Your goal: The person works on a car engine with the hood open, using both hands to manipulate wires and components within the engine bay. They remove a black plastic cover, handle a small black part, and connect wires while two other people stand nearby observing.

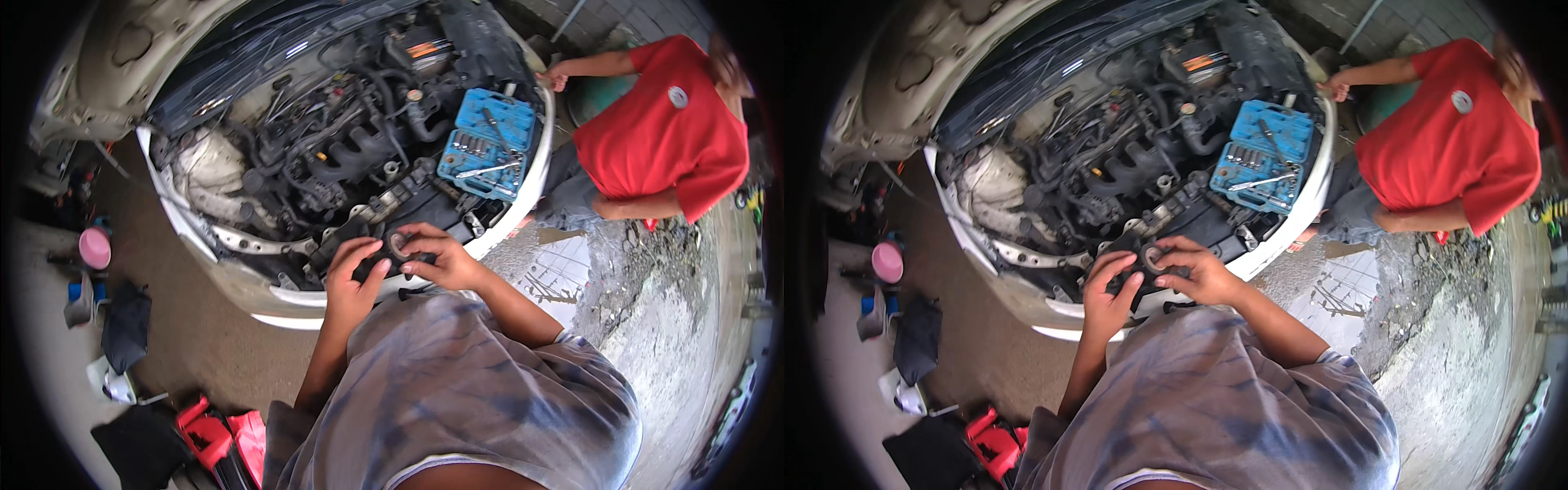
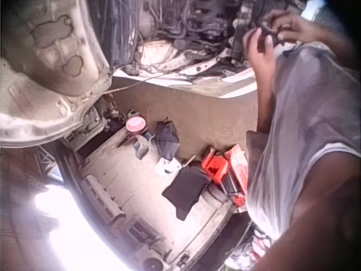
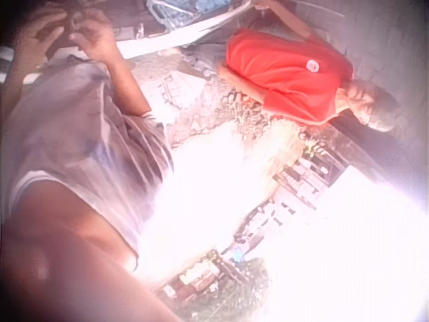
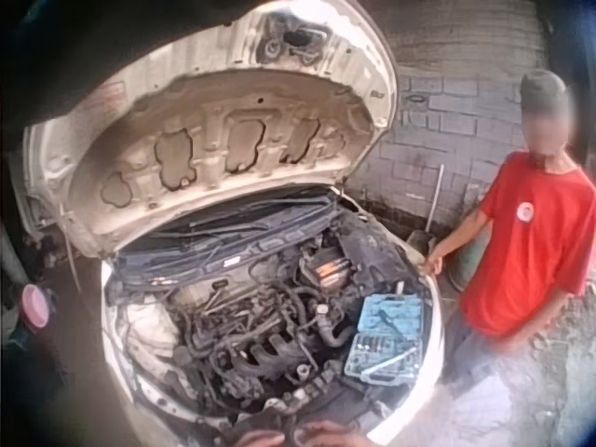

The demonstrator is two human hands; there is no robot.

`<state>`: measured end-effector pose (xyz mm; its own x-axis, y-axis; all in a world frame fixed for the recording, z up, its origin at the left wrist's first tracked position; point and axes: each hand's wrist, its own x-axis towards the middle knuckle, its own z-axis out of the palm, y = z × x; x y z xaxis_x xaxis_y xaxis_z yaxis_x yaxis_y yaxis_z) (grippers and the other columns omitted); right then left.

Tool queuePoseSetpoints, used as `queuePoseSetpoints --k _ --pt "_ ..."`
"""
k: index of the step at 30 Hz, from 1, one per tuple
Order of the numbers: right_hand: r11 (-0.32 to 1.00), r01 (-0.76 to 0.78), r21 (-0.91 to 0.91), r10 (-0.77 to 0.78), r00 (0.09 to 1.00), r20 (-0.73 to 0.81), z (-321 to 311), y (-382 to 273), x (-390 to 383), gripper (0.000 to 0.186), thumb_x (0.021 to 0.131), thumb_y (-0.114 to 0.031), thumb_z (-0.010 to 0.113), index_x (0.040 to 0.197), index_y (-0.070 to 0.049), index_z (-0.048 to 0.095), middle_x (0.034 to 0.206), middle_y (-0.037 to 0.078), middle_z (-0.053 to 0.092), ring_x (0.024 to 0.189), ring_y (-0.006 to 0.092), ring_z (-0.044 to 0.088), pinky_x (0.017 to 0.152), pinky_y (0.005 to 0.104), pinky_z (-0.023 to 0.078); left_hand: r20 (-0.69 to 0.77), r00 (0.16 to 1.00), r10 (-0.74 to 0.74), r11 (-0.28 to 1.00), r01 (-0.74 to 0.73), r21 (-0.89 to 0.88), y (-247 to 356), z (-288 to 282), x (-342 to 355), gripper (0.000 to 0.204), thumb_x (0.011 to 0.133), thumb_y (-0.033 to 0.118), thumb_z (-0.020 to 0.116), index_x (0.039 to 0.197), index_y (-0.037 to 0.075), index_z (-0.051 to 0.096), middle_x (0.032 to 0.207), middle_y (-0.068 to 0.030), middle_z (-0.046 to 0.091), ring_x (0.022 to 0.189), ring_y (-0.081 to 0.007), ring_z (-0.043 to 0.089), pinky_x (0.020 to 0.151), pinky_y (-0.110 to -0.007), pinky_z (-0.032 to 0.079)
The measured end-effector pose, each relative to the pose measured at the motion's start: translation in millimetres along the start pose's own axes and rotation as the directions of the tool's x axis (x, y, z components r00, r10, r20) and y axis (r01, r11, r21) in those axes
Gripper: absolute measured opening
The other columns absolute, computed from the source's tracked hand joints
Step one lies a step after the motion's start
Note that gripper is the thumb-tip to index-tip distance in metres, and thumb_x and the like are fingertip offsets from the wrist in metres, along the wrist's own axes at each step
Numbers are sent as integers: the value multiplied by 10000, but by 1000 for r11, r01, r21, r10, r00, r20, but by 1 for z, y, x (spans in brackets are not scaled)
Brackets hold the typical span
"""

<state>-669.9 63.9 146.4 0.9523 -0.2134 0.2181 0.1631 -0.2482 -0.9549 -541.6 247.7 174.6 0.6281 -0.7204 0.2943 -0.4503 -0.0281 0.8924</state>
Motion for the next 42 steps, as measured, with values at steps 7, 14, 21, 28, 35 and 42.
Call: queuePoseSetpoints --k 7,14,21,28,35,42 --pt "966 154 -207 -147 988 48 2 -10 -2 363 892 -360 756 1006 -17 721 1097 202 569 1019 367 600 889 427 487 -63 997 37 999 -37 -1 -16 -1 -10 95 926 5 657 1000 -48 684 1146 -142 659 1026 -228 644 904 -334 504" --pt "926 184 -331 -232 967 -110 13 -24 -18 370 852 -398 758 883 -29 745 1302 201 561 1141 379 566 937 471 475 -70 998 8 988 -19 -154 -11 1 -15 57 935 -7 637 960 -58 647 1162 -140 573 1012 -208 583 852 -298 489" --pt "937 90 -338 -161 969 -188 11 -29 -15 363 848 -363 785 829 -4 731 1208 205 650 1069 379 621 891 458 509 -272 961 -53 996 31 -84 -25 -3 -15 114 975 11 616 1000 -95 650 1214 -117 535 1030 -162 561 890 -296 483" --pt "960 6 -280 -43 991 -127 1 -25 -6 403 831 -337 793 717 24 656 1122 231 690 1016 384 658 872 438 533 -350 896 272 938 -167 302 4 -8 -2 126 977 39 639 966 -85 652 1167 -137 520 1027 -223 567 890 -325 489" --pt "734 -99 -672 -56 977 -206 11 -56 9 358 828 -368 753 993 -74 634 857 165 616 883 384 633 739 464 529 -438 885 160 969 -57 241 -26 -28 -10 72 946 11 667 967 -58 667 1140 -149 539 1027 -244 572 888 -361 490" --pt "948 -94 -304 131 986 103 -6 -43 14 189 915 -200 681 963 -18 690 805 150 618 819 319 631 789 419 517 -469 882 -40 999 21 -45 -31 -10 -8 91 861 18 756 943 -1 720 1089 -106 606 993 -220 597 897 -330 469"
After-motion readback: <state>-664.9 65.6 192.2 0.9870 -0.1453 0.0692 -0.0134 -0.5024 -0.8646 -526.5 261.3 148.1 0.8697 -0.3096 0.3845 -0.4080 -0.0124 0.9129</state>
